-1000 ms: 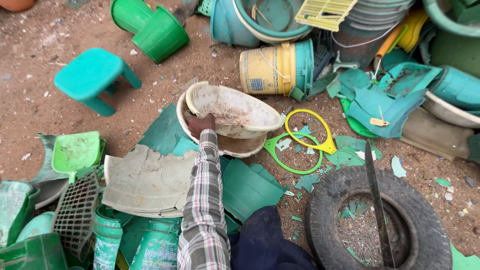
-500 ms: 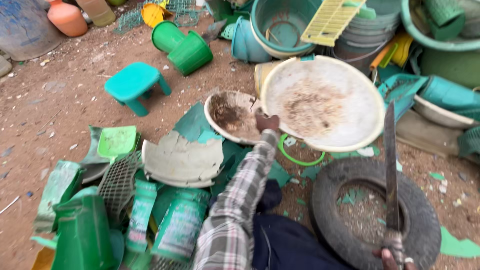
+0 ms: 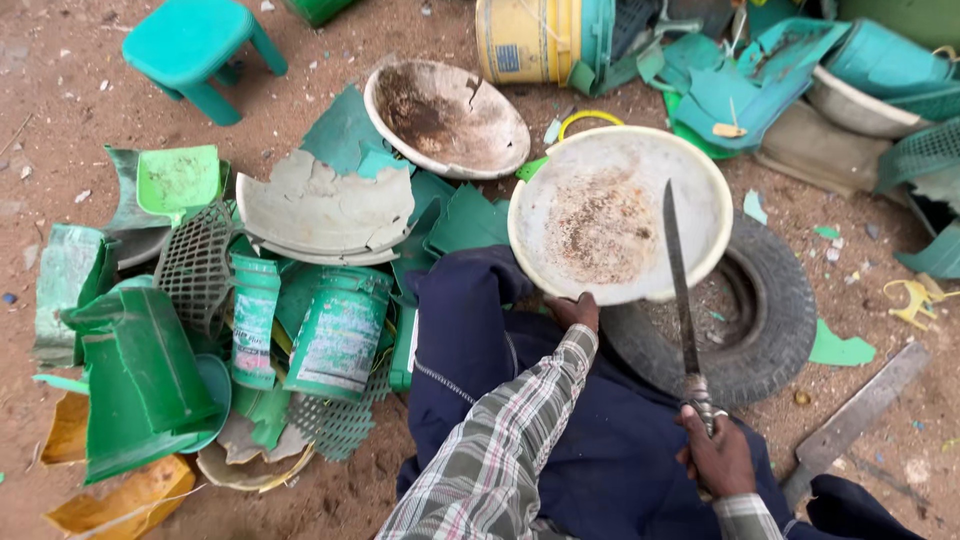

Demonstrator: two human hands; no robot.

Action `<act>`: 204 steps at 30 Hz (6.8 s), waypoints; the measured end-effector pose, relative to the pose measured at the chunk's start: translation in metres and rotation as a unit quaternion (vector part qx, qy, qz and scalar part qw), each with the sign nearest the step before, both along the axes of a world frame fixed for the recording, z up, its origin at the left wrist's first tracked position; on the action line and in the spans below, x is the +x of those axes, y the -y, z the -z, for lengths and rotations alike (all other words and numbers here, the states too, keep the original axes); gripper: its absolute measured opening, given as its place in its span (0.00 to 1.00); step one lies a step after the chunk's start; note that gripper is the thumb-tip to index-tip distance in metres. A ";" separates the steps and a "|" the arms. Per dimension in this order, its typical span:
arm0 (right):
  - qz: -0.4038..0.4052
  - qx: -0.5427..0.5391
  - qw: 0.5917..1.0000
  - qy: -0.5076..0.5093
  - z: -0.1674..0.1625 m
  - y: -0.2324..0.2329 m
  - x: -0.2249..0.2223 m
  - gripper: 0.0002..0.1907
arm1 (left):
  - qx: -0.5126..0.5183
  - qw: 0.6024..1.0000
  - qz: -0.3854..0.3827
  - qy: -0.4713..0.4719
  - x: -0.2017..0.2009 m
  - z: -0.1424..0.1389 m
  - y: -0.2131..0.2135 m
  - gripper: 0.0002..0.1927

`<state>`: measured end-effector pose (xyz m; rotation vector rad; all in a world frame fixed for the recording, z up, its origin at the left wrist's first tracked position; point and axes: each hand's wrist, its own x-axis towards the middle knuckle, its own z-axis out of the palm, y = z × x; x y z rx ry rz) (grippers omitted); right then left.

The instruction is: The person sits on the ground and uses a long knife to cut various plastic items, including green buckets, basins, and a white basin, into smaller pieces. The person places the cut pieces aside and continues cutting additional items.

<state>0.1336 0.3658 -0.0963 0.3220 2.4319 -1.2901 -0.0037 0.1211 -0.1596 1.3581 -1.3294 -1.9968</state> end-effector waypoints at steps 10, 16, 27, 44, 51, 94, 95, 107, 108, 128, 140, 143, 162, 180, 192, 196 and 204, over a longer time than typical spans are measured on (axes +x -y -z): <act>-0.084 0.331 0.938 -0.065 0.052 -0.026 -0.020 0.29 | -0.081 0.997 0.005 -0.012 -0.013 0.011 0.023 0.50; -0.078 0.365 0.926 0.053 0.056 -0.042 -0.030 0.33 | 0.009 0.999 -0.013 0.050 -0.043 -0.024 0.078 0.52; -0.050 0.240 0.970 -0.008 0.047 -0.038 -0.010 0.24 | -0.258 0.952 0.139 0.090 -0.087 -0.028 0.084 0.20; -0.024 0.094 0.929 -0.358 -0.060 0.020 -0.007 0.17 | -0.060 0.996 0.043 -0.041 -0.137 -0.004 0.115 0.23; 0.132 -0.343 0.719 -0.590 -0.102 0.031 -0.055 0.27 | -0.202 0.969 0.064 -0.125 -0.163 0.004 0.123 0.22; 0.073 0.107 0.971 -0.201 -0.037 0.044 0.051 0.19 | -0.045 0.976 0.183 -0.111 -0.095 -0.023 0.091 0.23; 0.091 0.130 0.954 -0.253 -0.052 0.043 0.044 0.19 | -0.028 0.981 0.178 -0.073 -0.093 -0.024 0.091 0.22; 0.055 0.096 0.992 0.061 0.001 0.091 -0.040 0.21 | -0.056 0.975 0.216 -0.009 -0.067 -0.019 0.085 0.20; 0.039 0.103 0.981 0.160 0.007 0.085 -0.048 0.22 | -0.099 0.969 0.228 0.002 -0.067 -0.017 0.084 0.20; 0.094 -0.204 0.721 -0.655 -0.216 0.029 -0.031 0.23 | -0.125 0.958 0.243 0.081 -0.049 0.015 0.081 0.23; -0.011 0.164 0.975 0.151 -0.028 0.054 -0.094 0.23 | -0.142 0.931 0.301 0.151 -0.050 -0.002 0.078 0.26; -0.031 0.239 0.970 -0.044 -0.009 0.035 -0.076 0.22 | -0.069 0.965 0.224 0.120 -0.044 0.006 0.071 0.27; 0.137 0.081 0.958 -0.238 -0.016 0.004 0.018 0.21 | 0.502 0.740 0.386 -0.227 0.035 0.020 -0.098 0.46; 0.000 0.215 0.971 0.100 0.059 -0.007 0.096 0.25 | -0.156 0.854 0.482 0.121 -0.115 -0.003 0.064 0.35; 0.143 -0.075 0.965 -0.206 -0.049 0.028 0.103 0.23 | 0.003 0.973 0.142 -0.183 -0.075 0.059 0.023 0.31; 0.159 -0.168 0.884 -0.407 -0.033 0.031 0.120 0.23 | 0.038 0.981 0.104 -0.157 -0.066 0.069 0.018 0.35; 0.052 0.083 0.995 0.035 0.060 0.011 0.100 0.24 | 0.027 0.979 0.099 -0.178 -0.059 0.072 0.011 0.33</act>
